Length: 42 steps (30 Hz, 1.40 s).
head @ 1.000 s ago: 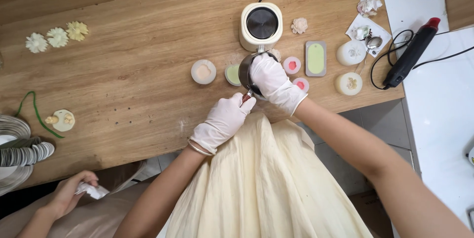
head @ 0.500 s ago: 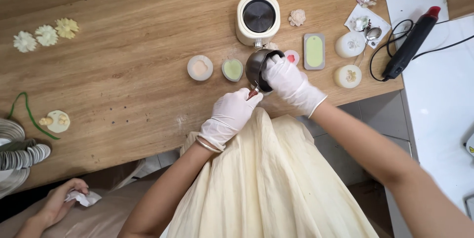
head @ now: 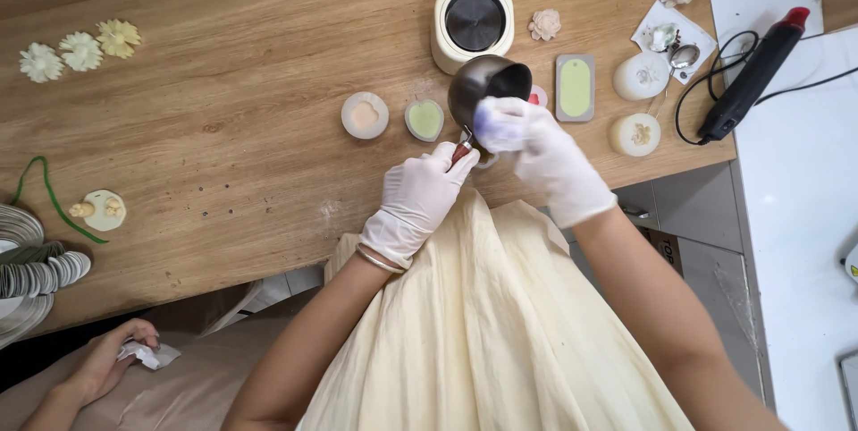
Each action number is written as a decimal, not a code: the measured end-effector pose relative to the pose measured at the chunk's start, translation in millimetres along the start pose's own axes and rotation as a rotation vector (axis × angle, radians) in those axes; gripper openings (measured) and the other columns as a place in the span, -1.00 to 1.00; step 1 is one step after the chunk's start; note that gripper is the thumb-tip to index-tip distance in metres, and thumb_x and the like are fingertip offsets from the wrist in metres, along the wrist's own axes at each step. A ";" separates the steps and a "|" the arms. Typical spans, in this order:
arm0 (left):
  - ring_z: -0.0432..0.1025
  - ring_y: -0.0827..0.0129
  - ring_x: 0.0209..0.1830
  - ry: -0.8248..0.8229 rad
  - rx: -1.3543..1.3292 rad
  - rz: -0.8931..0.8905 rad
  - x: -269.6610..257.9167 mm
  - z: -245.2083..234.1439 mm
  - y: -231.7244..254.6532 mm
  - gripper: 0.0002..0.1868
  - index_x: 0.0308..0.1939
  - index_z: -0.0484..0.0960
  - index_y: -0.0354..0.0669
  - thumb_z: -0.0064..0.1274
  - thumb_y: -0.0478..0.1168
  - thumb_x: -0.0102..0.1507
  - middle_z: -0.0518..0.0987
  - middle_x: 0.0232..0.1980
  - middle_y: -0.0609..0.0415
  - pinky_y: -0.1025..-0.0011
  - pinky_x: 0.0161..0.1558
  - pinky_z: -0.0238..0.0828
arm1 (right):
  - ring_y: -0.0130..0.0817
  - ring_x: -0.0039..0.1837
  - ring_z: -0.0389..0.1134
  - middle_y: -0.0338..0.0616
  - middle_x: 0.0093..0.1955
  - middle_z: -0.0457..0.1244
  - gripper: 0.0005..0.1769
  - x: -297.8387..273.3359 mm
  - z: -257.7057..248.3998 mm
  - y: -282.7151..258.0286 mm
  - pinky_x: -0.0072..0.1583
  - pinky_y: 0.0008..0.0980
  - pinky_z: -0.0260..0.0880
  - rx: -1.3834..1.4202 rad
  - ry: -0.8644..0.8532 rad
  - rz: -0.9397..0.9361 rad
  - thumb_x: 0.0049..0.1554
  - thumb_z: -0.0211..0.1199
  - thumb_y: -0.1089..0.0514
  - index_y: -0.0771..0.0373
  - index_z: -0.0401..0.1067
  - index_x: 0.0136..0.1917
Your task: Making decorative candles by removing them from molds and assembling parts.
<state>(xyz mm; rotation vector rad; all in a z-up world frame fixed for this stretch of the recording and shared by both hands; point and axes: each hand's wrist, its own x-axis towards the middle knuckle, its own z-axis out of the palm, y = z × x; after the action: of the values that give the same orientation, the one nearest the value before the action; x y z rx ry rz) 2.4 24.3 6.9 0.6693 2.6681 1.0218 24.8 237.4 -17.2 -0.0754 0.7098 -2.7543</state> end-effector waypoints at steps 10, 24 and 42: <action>0.14 0.75 -0.61 -0.117 -1.159 -0.459 -8.2 -47.7 23.2 -0.72 -0.05 0.76 -0.25 0.10 -0.12 0.38 0.43 -0.51 0.38 0.65 -0.57 0.03 | -0.30 0.16 0.37 -0.08 0.16 0.30 -0.69 -46.6 70.1 -37.6 0.28 -0.28 0.40 -0.103 0.533 -0.249 0.40 0.14 0.26 0.43 0.35 0.36; 0.21 0.73 -0.56 -0.097 -1.116 -0.500 -12.1 -59.0 44.7 -0.75 -0.06 0.73 -0.23 0.11 -0.12 0.35 0.57 -0.38 0.32 0.61 -0.54 0.14 | -0.34 -0.02 0.41 -0.06 -0.05 0.39 -0.91 -31.8 125.2 -53.6 0.05 -0.36 0.44 -0.680 0.661 -0.448 0.38 0.35 0.28 0.32 0.47 0.11; 0.55 -0.09 -0.46 0.017 -0.122 -0.363 -45.7 -22.9 4.8 -0.65 -0.18 0.69 -0.06 0.05 0.11 0.33 0.62 -0.46 -0.15 0.05 -0.44 0.44 | 0.12 0.01 0.34 0.07 -0.07 0.31 -0.82 65.8 19.2 58.7 0.00 -0.06 0.38 -2.078 0.174 -0.424 -0.10 0.31 0.36 0.27 0.51 -0.16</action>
<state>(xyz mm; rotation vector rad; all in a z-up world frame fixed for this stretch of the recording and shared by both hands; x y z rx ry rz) 36.2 -7.8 28.5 0.1434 2.5818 1.0748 -19.9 160.1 -30.1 -0.3902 3.2482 -0.9704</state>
